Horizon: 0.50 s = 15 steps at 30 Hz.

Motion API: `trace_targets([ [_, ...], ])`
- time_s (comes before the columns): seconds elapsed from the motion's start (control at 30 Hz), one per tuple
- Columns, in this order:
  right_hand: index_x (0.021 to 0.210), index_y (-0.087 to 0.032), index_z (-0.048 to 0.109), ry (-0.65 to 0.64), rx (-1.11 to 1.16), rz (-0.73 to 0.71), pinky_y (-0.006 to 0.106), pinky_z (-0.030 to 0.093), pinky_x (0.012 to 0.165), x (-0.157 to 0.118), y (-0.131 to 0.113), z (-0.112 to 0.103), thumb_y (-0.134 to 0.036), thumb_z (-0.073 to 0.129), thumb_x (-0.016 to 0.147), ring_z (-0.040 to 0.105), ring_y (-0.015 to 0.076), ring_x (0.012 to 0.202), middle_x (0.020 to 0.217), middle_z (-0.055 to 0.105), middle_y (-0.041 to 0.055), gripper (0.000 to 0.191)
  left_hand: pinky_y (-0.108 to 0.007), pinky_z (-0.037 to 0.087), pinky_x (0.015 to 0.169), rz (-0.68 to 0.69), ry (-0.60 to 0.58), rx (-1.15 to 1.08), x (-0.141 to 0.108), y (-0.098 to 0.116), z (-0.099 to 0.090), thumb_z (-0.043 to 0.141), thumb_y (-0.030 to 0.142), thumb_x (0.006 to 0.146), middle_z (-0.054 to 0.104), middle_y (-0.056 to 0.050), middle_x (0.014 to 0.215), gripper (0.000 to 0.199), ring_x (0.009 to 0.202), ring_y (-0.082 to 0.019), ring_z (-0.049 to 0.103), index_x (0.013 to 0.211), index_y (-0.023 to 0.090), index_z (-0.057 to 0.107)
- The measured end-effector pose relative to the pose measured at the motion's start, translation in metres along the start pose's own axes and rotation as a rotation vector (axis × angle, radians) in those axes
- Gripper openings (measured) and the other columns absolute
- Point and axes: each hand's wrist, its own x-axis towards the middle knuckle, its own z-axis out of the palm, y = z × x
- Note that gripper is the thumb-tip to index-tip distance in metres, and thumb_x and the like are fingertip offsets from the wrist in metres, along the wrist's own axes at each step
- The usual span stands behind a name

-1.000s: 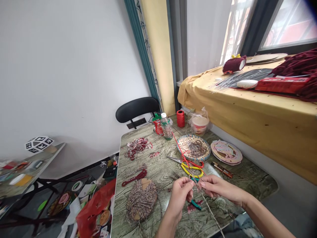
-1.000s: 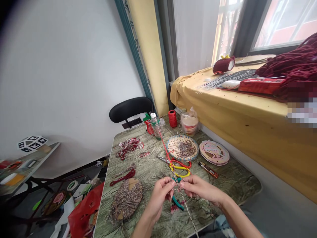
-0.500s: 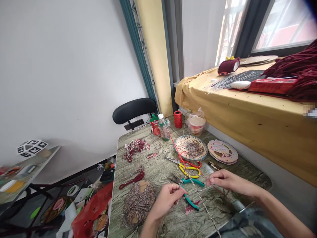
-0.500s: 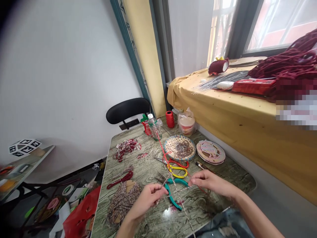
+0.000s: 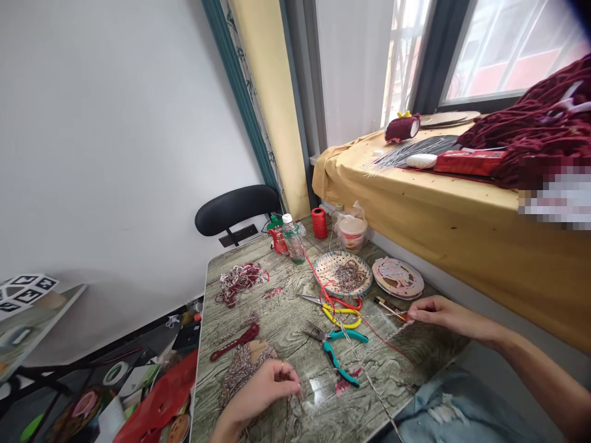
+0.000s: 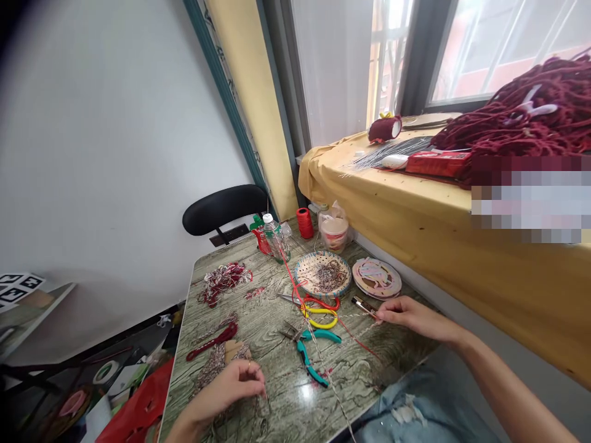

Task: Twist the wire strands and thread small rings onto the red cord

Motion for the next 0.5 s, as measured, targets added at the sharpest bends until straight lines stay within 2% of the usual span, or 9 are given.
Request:
trace_targets([
  [0.07,0.066,-0.015,0.064,0.054,0.026,0.008,0.024,0.033,0.064,-0.003,0.009,-0.007,-0.046,0.049,0.073,0.048,0.0153,0.067,0.065,0.057,0.001,0.036,-0.022,0.034,0.064,0.015,0.07,-0.041,-0.002,-0.002,-0.007,0.055,0.034,0.067,0.059,0.001,0.059,0.02,0.061,-0.012,0.05,0.067,0.014,0.059],
  [0.23,0.054,-0.017,0.054,0.243,0.053,0.095,0.024,0.024,0.048,-0.006,0.036,-0.016,-0.05,0.053,0.067,0.034,0.011,0.05,0.048,0.041,-0.0032,0.035,-0.02,0.032,0.054,0.012,0.245,-0.03,0.002,-0.013,-0.02,0.053,0.041,0.068,0.054,0.002,0.052,0.027,0.052,-0.011,0.045,0.067,0.014,0.057],
  [0.3,0.056,-0.017,0.054,0.316,0.076,0.129,0.024,0.021,0.046,-0.007,0.044,-0.016,-0.053,0.051,0.067,0.031,0.0107,0.048,0.047,0.039,-0.0032,0.037,-0.02,0.032,0.054,0.017,0.28,-0.005,0.004,-0.016,-0.022,0.053,0.042,0.069,0.053,0.003,0.053,0.027,0.053,-0.011,0.045,0.068,0.015,0.058],
  [0.37,0.063,-0.016,0.057,0.374,0.108,0.153,0.025,0.021,0.045,-0.007,0.048,-0.016,-0.056,0.05,0.066,0.031,0.0106,0.048,0.052,0.044,-0.0016,0.041,-0.02,0.033,0.056,0.029,0.294,0.008,0.004,-0.019,-0.023,0.053,0.041,0.069,0.053,0.003,0.054,0.026,0.055,-0.011,0.046,0.068,0.015,0.059],
  [0.5,0.073,-0.014,0.06,0.466,0.167,0.168,0.025,0.023,0.044,-0.005,0.045,-0.012,-0.059,0.053,0.062,0.031,0.0099,0.047,0.06,0.05,0.0009,0.046,-0.022,0.035,0.061,0.072,0.334,0.035,0.002,-0.023,-0.028,0.055,0.039,0.067,0.057,0.001,0.063,0.026,0.062,-0.012,0.049,0.069,0.014,0.061],
])
